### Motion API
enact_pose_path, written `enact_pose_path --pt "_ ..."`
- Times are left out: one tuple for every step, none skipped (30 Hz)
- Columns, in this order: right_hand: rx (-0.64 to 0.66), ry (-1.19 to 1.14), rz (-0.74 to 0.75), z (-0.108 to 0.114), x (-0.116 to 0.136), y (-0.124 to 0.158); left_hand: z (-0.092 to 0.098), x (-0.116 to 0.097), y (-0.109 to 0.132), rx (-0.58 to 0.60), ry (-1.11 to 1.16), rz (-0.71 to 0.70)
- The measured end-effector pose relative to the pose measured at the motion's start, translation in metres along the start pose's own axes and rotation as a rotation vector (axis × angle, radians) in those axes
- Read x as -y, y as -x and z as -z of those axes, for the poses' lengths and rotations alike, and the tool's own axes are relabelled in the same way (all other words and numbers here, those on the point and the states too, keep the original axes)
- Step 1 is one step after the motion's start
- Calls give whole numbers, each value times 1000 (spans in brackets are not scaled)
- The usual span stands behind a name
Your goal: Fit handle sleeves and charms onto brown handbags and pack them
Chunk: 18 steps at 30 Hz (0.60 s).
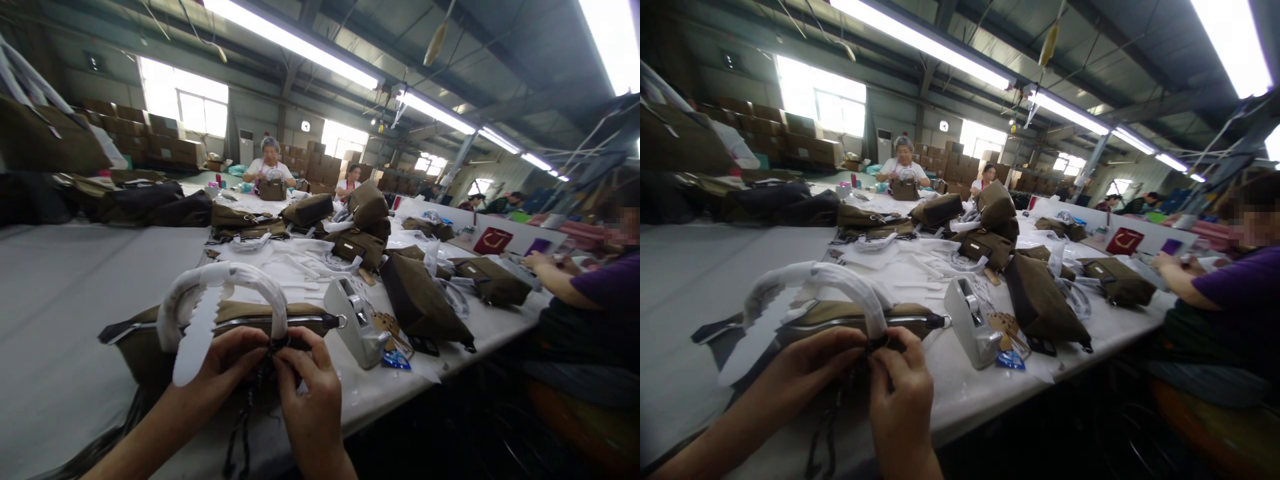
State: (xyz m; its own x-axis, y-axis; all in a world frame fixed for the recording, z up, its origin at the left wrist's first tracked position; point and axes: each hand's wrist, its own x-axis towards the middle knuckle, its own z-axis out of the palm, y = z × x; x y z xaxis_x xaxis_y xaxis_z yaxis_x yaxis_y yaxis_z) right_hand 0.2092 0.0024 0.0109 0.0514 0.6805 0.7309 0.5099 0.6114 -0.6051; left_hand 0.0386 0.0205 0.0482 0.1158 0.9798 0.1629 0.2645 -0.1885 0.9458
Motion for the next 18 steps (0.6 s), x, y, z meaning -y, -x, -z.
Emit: enact_pose_path --pt "-8 8 7 -1 0 0 0 1 -1 -16 -19 0" --pt "-14 18 12 -2 0 -1 0 2 -1 -30 -23 9" --pt "-20 29 18 -4 0 -1 0 3 -2 -32 -13 31" --pt "-24 38 21 -4 1 -2 0 3 -3 -25 5 60" --pt "-27 46 23 -5 1 -3 0 3 -4 -7 24 87" --pt "-30 51 23 -5 1 -4 -1 3 -4 21 37 106" --pt "-32 52 23 -5 1 -4 -1 2 -5 54 36 113" --pt "-32 50 21 -5 0 -5 -1 1 -5 78 22 102" --pt "-31 44 24 -3 -1 -5 -1 -1 -4 83 1 81" --pt "-30 37 35 -2 -2 -4 0 -2 -4 68 -14 58" --pt "-32 31 55 1 -5 -4 1 -3 -3 38 -14 42" --pt "-35 29 82 5 -7 -3 3 -3 -2 8 1 37" --pt "-37 32 111 9 -10 -1 4 -4 -1 -14 28 48" --pt "-35 36 137 14 -12 0 6 -4 0 -22 70 79" --pt "-25 43 147 19 -14 1 8 -5 0 -22 125 126" --pt "-11 52 136 25 -15 2 9 -5 0 -25 187 177" --pt "4 58 106 31 -15 2 9 -6 0 -34 253 222" --pt "22 53 51 37 -14 2 9 -7 0 -47 318 251"
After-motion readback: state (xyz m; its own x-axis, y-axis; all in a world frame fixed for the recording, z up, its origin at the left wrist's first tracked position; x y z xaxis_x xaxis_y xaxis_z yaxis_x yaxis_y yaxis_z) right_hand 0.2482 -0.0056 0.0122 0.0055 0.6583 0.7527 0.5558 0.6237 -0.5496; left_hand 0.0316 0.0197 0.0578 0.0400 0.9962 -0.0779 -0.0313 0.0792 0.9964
